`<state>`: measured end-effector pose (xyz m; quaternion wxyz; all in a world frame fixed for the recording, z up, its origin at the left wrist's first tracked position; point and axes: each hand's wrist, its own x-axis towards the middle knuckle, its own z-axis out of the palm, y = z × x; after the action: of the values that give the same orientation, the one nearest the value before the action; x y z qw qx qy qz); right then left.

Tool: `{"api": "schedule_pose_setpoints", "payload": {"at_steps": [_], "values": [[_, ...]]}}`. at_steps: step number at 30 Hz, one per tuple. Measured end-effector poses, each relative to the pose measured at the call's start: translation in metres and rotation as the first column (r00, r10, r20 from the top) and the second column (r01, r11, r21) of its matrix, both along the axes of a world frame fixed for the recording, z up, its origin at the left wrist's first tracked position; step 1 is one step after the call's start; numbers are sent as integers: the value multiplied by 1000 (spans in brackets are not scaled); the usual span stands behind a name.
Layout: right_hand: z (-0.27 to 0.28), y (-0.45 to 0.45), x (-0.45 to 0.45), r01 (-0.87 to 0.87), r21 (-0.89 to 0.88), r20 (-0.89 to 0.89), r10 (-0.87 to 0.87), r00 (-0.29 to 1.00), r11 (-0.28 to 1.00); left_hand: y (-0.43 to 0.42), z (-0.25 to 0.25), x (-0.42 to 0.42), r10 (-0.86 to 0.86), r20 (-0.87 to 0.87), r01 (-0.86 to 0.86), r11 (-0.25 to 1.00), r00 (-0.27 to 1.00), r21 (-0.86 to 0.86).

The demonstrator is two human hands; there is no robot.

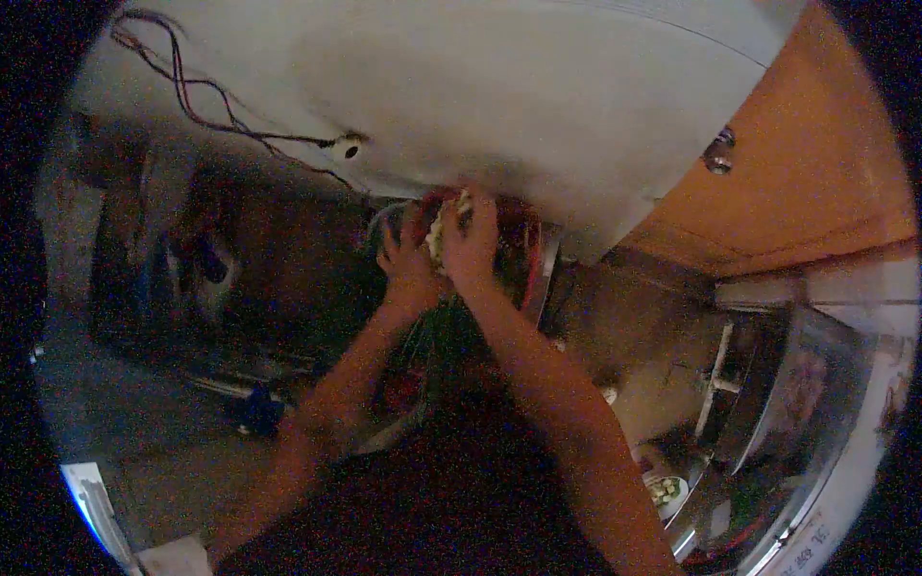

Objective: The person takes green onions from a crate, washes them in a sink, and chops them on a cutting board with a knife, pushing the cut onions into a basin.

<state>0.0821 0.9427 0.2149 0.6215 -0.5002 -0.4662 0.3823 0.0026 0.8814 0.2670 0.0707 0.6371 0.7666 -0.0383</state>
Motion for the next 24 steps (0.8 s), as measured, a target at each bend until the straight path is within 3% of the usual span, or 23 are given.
{"api": "schedule_pose_setpoints", "payload": {"at_steps": [1,3,4,5,7,9,13,14,15,16,17,18,20,21,24], "values": [[-2,1,1,19,3,-3,-19,1000,1000,1,-13,-5,-88,27,81,974,996,211],[1,-1,2,-100,41,-16,101,995,994,0,-48,-21,-208,39,174,895,977,411],[7,-6,1,-77,41,-16,77,997,996,-1,-68,-34,-178,547,21,960,818,281],[21,-12,-2,-94,0,-56,94,994,996,-2,-77,-42,-46,897,-45,996,439,73],[34,-18,-8,-105,-41,-90,101,991,994,-4,-46,-37,0,889,-43,999,458,22],[38,-19,-12,-90,86,29,88,996,992,-11,-38,-48,42,878,-44,999,476,-24],[60,-34,-23,-105,-86,-51,101,994,991,-20,-43,-66,37,857,-67,998,514,-3],[63,-39,-26,-140,96,-202,157,967,986,-17,-46,-65,21,856,-63,998,517,13],[65,-43,-26,-187,65,-132,195,972,980,-20,-48,-68,11,854,-73,997,521,31],[54,-44,-51,-171,-50,-129,164,978,984,-20,-50,-68,-3,855,-74,996,519,49],[53,-45,-52,-17,114,-107,30,994,993,-20,-52,-69,-17,857,-73,995,516,64],[52,-48,-57,-95,-12,-57,94,994,995,-19,-54,-70,-28,856,-76,994,516,79],[42,-38,-61,14,177,46,-23,999,984,-15,-55,-78,-41,851,-98,989,524,108],[43,-40,-56,53,182,63,-66,996,982,-15,-53,-80,-50,844,-109,986,534,127],[72,-43,-41,38,130,-67,-29,997,991,-8,-46,-83,-78,817,-122,976,571,179]]}}
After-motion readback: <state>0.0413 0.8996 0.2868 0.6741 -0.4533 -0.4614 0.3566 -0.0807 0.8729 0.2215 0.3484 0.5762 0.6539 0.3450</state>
